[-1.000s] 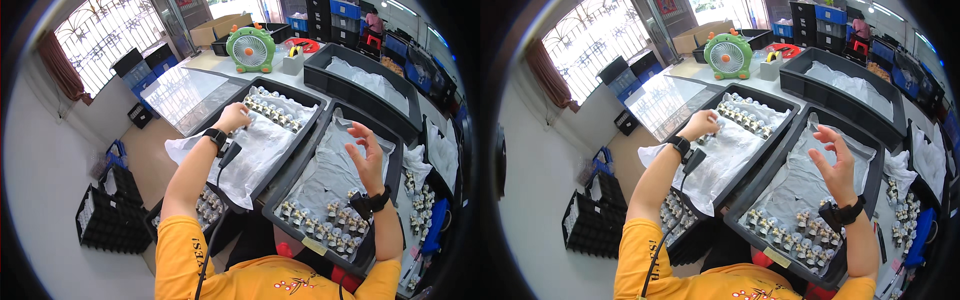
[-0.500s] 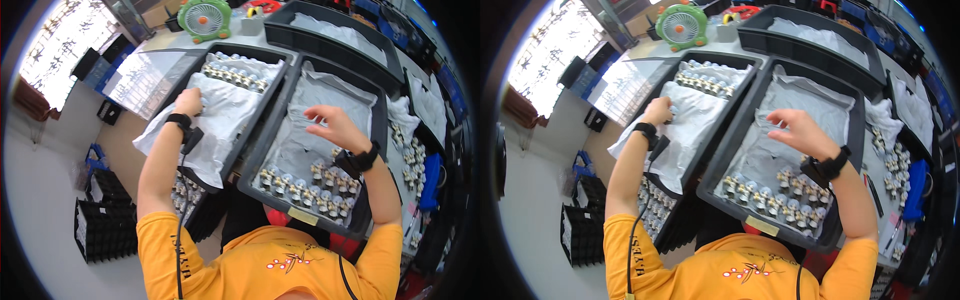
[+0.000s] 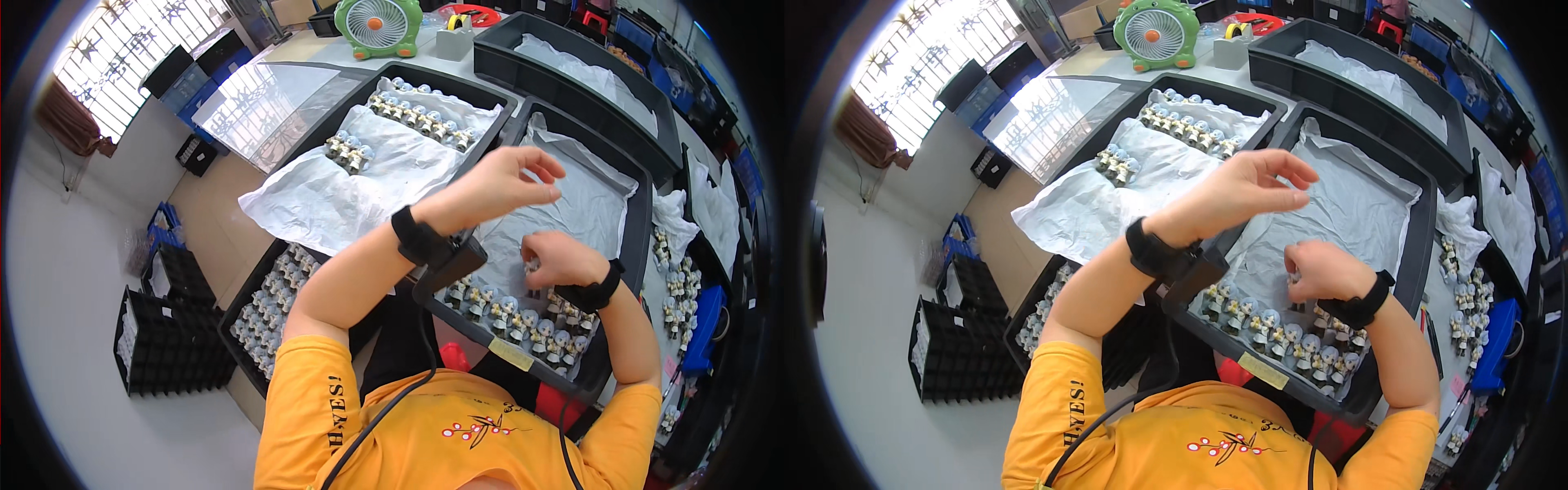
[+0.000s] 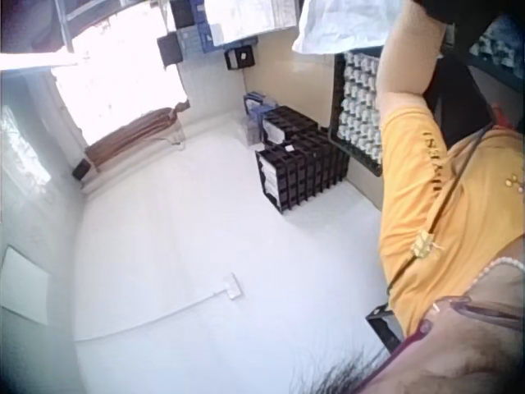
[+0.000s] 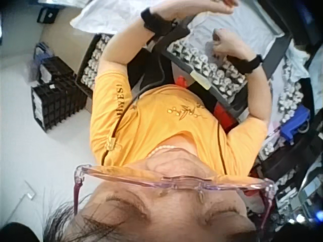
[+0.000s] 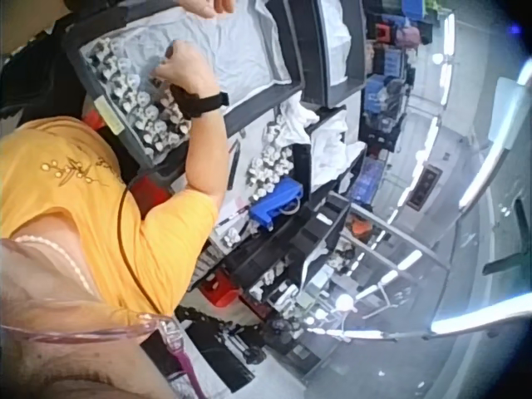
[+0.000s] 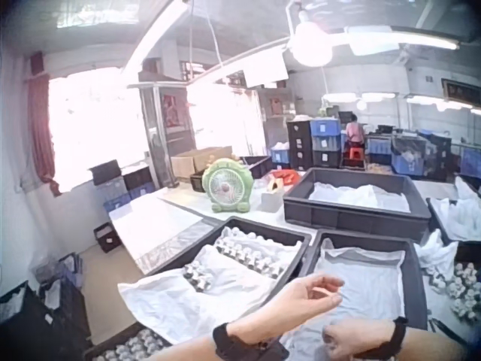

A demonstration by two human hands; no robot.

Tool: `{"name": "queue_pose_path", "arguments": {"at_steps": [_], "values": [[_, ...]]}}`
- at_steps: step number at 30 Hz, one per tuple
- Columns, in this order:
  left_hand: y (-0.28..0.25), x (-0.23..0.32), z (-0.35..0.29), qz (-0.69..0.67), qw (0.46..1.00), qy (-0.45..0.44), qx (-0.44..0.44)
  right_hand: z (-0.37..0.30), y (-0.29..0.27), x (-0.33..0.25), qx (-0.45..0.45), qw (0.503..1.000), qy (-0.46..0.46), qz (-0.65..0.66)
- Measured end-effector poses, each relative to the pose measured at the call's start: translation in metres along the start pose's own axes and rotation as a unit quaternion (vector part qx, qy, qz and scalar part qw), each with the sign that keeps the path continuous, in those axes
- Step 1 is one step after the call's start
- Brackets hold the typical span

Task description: Assembling small toy components and organizing them into trays.

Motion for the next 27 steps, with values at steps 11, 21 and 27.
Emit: {"name": "queue_pose_path", "arguments": {"at_steps": [11, 21, 27], "values": [[-0.004, -0.025, -0.013, -0.174, 0.982, -0.066, 0.02, -0.039, -0.119, -0.037, 0.42, 0.853, -0.177, 0.253], [-0.007, -0.021, -0.009, -0.19, 0.981, -0.037, 0.014, -0.033, -0.115, -0.033, 0.422, 0.853, -0.169, 0.257], [-0.005, -0.027, -0.008, -0.261, 0.964, -0.051, 0.015, -0.037, -0.115, -0.039, 0.425, 0.874, -0.163, 0.17]]}}
Point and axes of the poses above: each hand's wrist, its own z-axis towards the middle knuckle, its own y-axis out of the palm, x = y × z, the point moved 10 cm from there along z, towards the middle knuckle, and after that the axes turned 2 degrees about x, right-handed, at the moved point
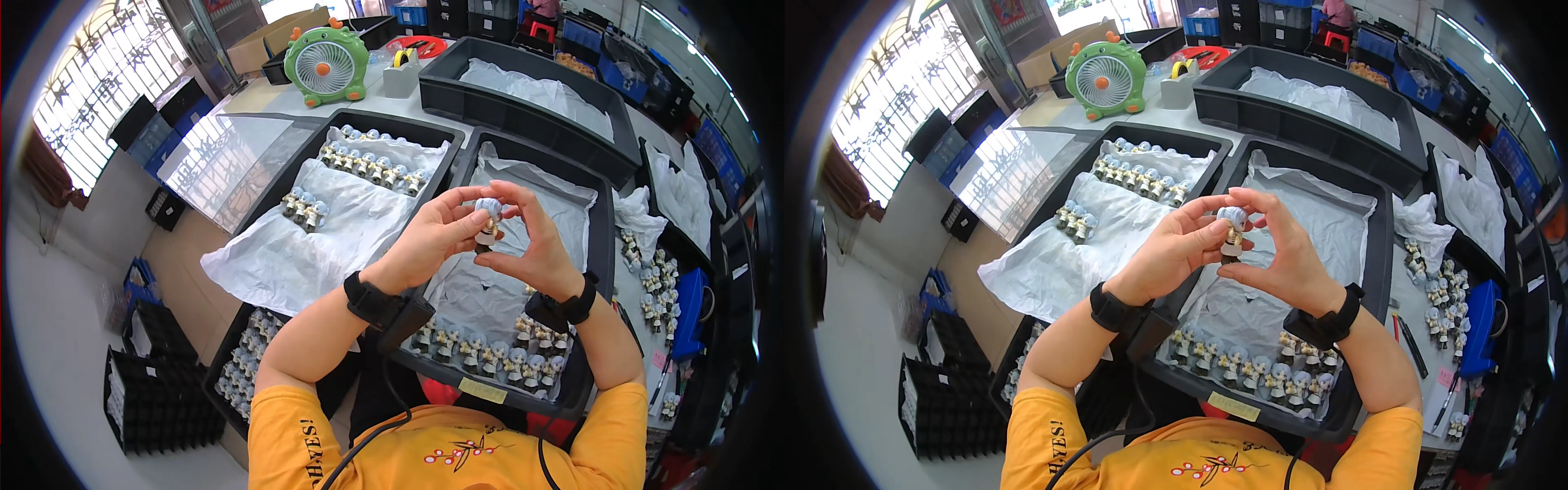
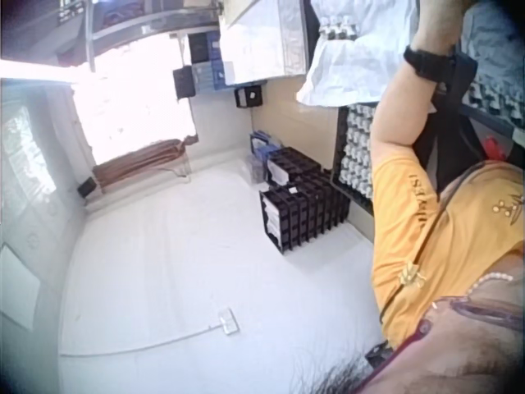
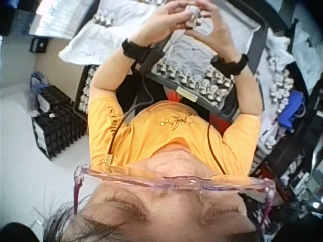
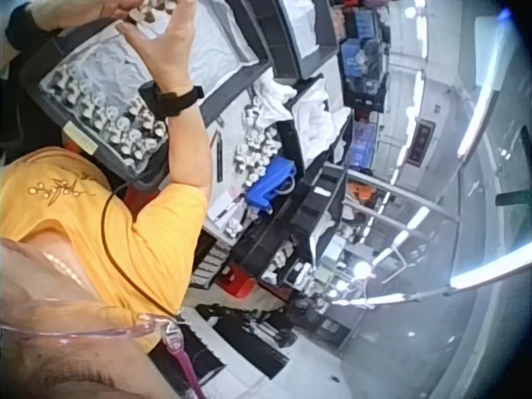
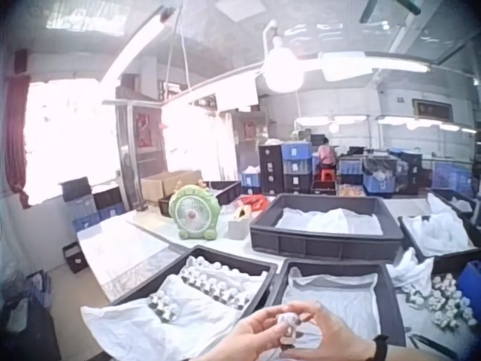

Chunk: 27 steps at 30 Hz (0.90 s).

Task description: Assembling small toy components and organizing them into trays.

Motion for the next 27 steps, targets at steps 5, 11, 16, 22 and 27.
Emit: {"name": "queue_pose_path", "arguments": {"at_steps": [5, 11, 16, 22, 27], "values": [[0.002, 0.002, -0.001, 0.015, 1.0, 0.002, 0.006, 0.0, 0.0, -0.001, -0.009, 1.0, -0.009, -0.006], [-0.007, -0.001, 0.003, 0.03, 0.999, 0.005, 0.021, 0.001, 0.005, 0.009, -0.012, 0.999, 0.022, -0.021], [-0.011, -0.006, 0.011, 0.037, 0.999, 0.03, 0.018, -0.005, 0.006, 0.02, -0.003, 0.998, 0.059, 0.002], [-0.02, -0.004, 0.011, 0.031, 0.997, 0.057, 0.034, -0.006, 0.016, 0.013, 0.001, 0.999, 0.039, 0.002], [-0.018, -0.008, 0.013, 0.016, 0.998, 0.048, 0.037, -0.009, 0.013, 0.019, 0.007, 0.999, 0.042, -0.017]]}}
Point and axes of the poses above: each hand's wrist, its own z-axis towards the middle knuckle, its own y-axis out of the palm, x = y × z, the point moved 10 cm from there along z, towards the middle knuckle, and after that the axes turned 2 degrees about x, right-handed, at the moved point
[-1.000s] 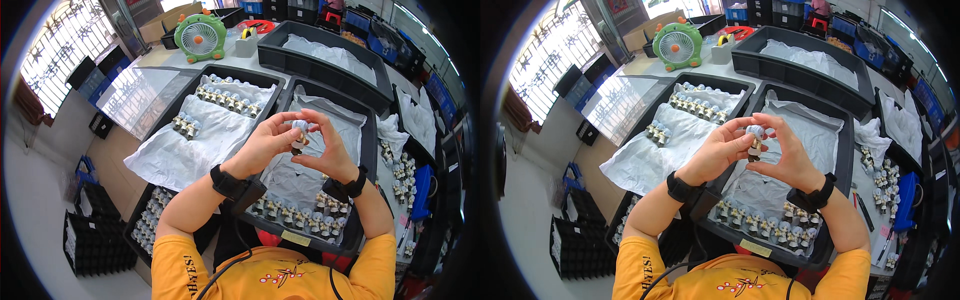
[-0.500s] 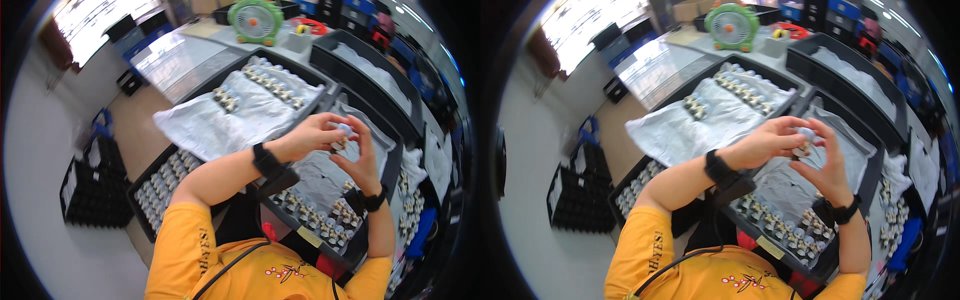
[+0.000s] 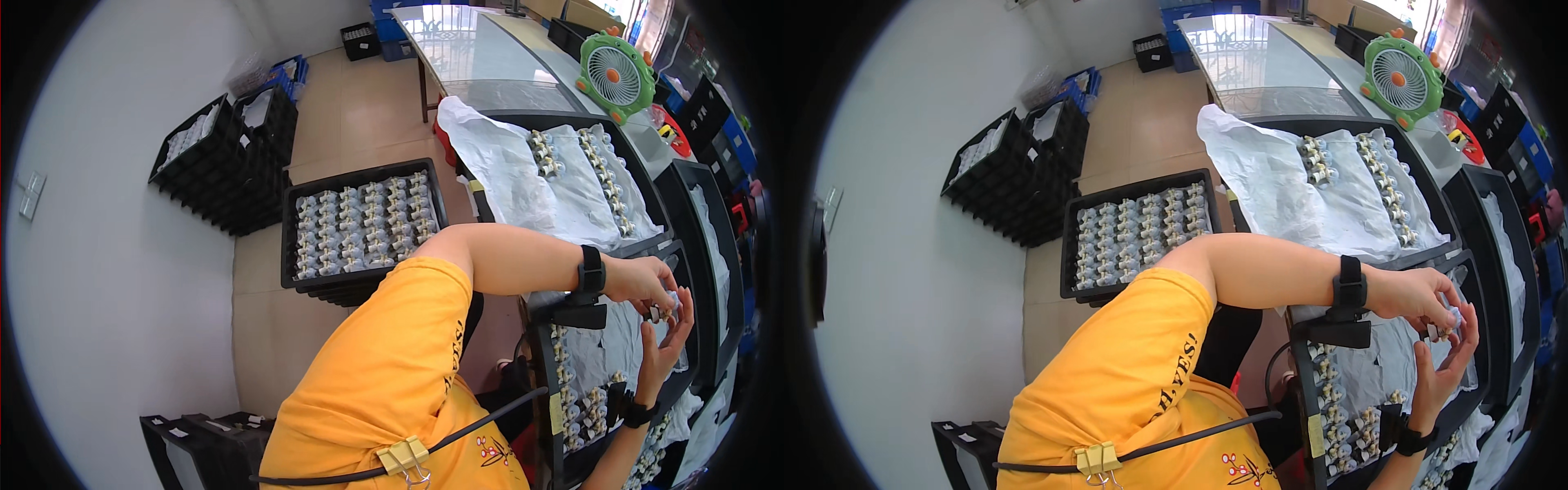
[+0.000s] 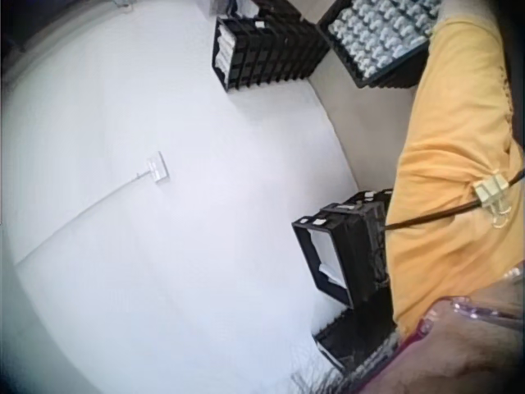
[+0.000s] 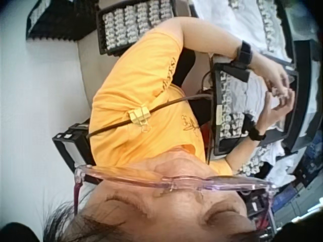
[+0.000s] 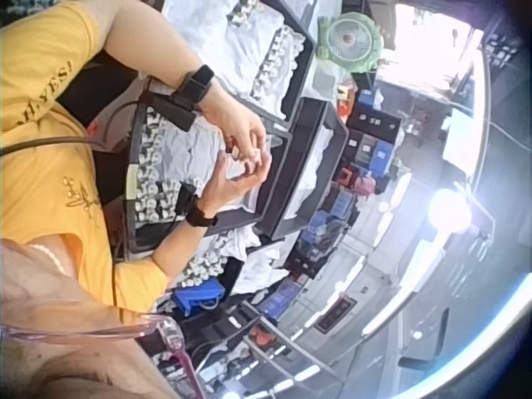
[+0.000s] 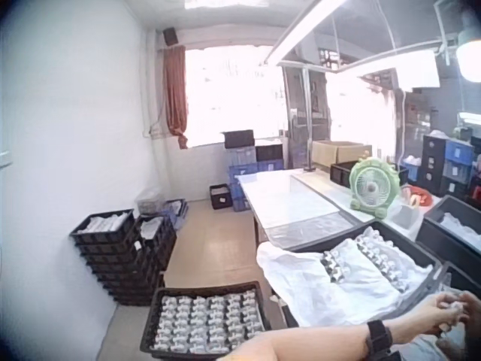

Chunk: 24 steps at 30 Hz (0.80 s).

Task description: Assembling small toy components and organizing them into trays.

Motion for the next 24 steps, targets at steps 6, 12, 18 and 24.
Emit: {"name": "queue_pose_path", "arguments": {"at_steps": [6, 12, 18, 24], "values": [[-0.002, 0.001, 0.001, 0.0, 1.0, -0.001, 0.003, 0.001, 0.005, 0.0, -0.011, 1.0, -0.007, -0.013], [-0.007, 0.003, -0.001, 0.032, 0.999, -0.01, 0.026, 0.002, 0.008, -0.003, -0.018, 1.0, -0.01, -0.023], [-0.009, -0.003, 0.0, 0.022, 1.0, -0.019, 0.011, 0.001, 0.008, -0.002, -0.018, 0.999, -0.005, -0.044], [-0.02, -0.003, 0.002, 0.016, 0.998, -0.022, 0.05, 0.004, 0.0, -0.003, 0.01, 0.997, -0.016, -0.068]]}}
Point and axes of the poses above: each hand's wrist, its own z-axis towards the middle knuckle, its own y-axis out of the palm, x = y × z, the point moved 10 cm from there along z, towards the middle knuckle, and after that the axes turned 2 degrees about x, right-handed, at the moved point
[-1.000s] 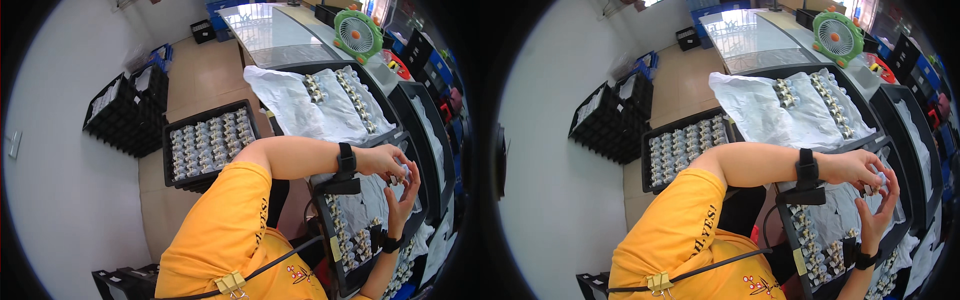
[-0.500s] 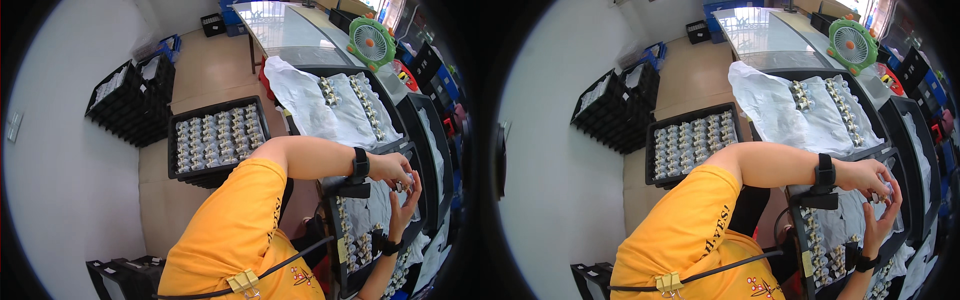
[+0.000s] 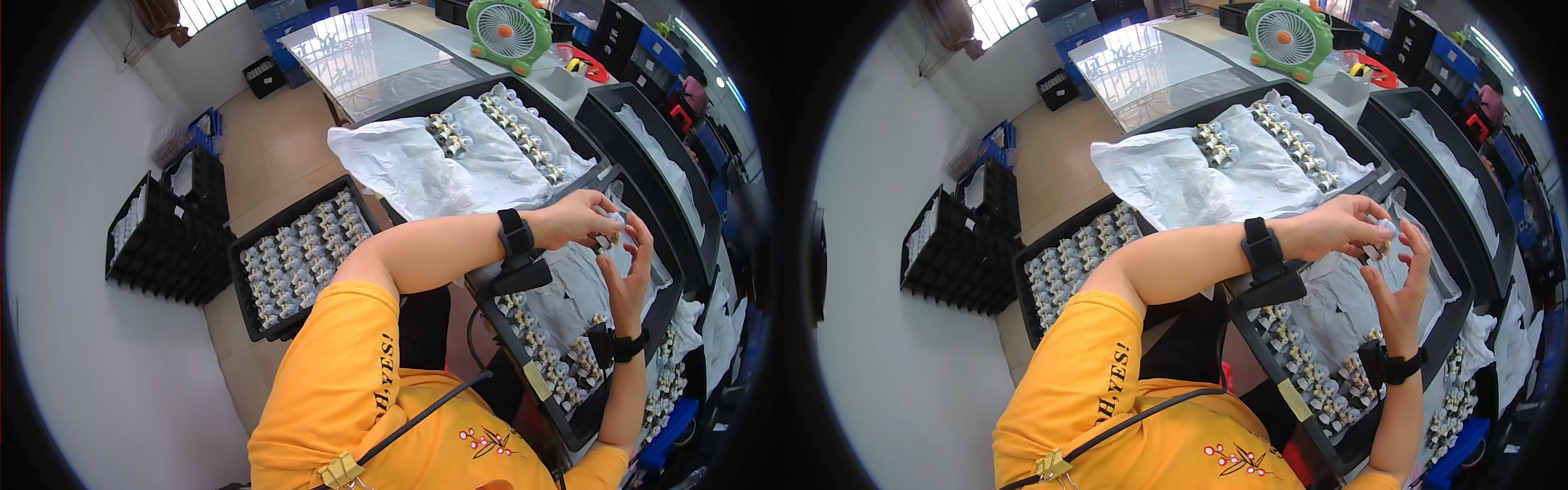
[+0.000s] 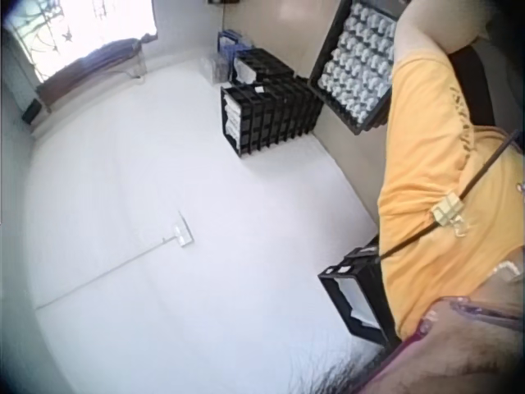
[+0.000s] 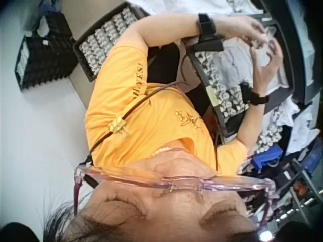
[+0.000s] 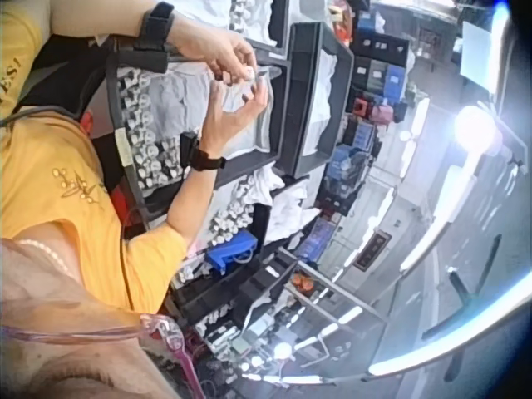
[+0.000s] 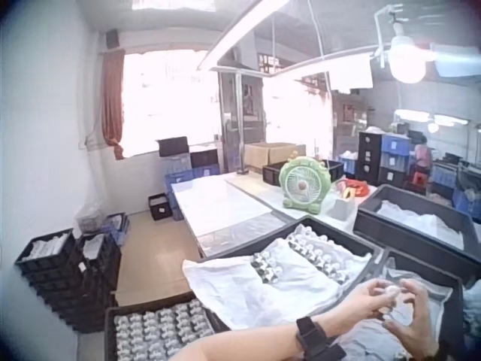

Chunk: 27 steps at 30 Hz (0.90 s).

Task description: Assembling small toy components and organizing them into trays.

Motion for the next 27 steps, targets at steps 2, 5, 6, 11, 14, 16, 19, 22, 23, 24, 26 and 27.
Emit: {"name": "queue_pose_path", "arguments": {"at_steps": [2, 5, 6, 11, 14, 16, 19, 22, 23, 24, 26, 27], "values": [[-0.004, 0.002, 0.0, -0.014, 1.0, 0.004, 0.013, 0.0, -0.007, -0.003, 0.035, 0.999, -0.008, -0.024], [-0.011, 0.007, 0.002, 0.009, 0.999, -0.002, 0.037, 0.004, -0.013, -0.009, 0.045, 0.998, -0.011, -0.037], [-0.013, 0.007, 0.002, 0.011, 0.999, -0.003, 0.038, 0.004, -0.013, -0.012, 0.045, 0.998, -0.017, -0.043], [-0.018, 0.001, 0.001, 0.036, 0.998, -0.027, 0.046, 0.003, -0.005, -0.024, 0.024, 0.999, -0.031, -0.024], [-0.017, -0.005, 0.001, 0.046, 0.997, -0.039, 0.042, 0.001, -0.001, -0.023, 0.002, 0.999, -0.032, -0.009], [-0.02, -0.009, 0.001, 0.033, 0.997, -0.048, 0.054, 0.002, 0.002, -0.021, -0.005, 1.0, -0.026, -0.003], [-0.017, -0.009, 0.002, 0.045, 0.997, -0.051, 0.042, 0.001, 0.0, -0.021, -0.013, 1.0, -0.019, -0.003], [-0.021, -0.004, -0.005, 0.047, 0.997, -0.049, 0.045, 0.002, 0.005, -0.027, 0.0, 1.0, -0.027, -0.003], [-0.02, -0.004, -0.003, 0.048, 0.997, -0.049, 0.042, 0.002, 0.002, -0.027, 0.007, 1.0, -0.027, -0.01], [-0.018, -0.004, -0.002, 0.048, 0.997, -0.049, 0.038, 0.002, 0.0, -0.026, 0.014, 0.999, -0.028, -0.016], [-0.016, -0.005, 0.0, 0.051, 0.997, -0.053, 0.038, 0.002, -0.002, -0.024, 0.015, 0.999, -0.028, -0.021], [-0.016, -0.006, 0.0, 0.055, 0.996, -0.057, 0.041, 0.002, -0.002, -0.023, 0.015, 0.999, -0.029, -0.023]]}}
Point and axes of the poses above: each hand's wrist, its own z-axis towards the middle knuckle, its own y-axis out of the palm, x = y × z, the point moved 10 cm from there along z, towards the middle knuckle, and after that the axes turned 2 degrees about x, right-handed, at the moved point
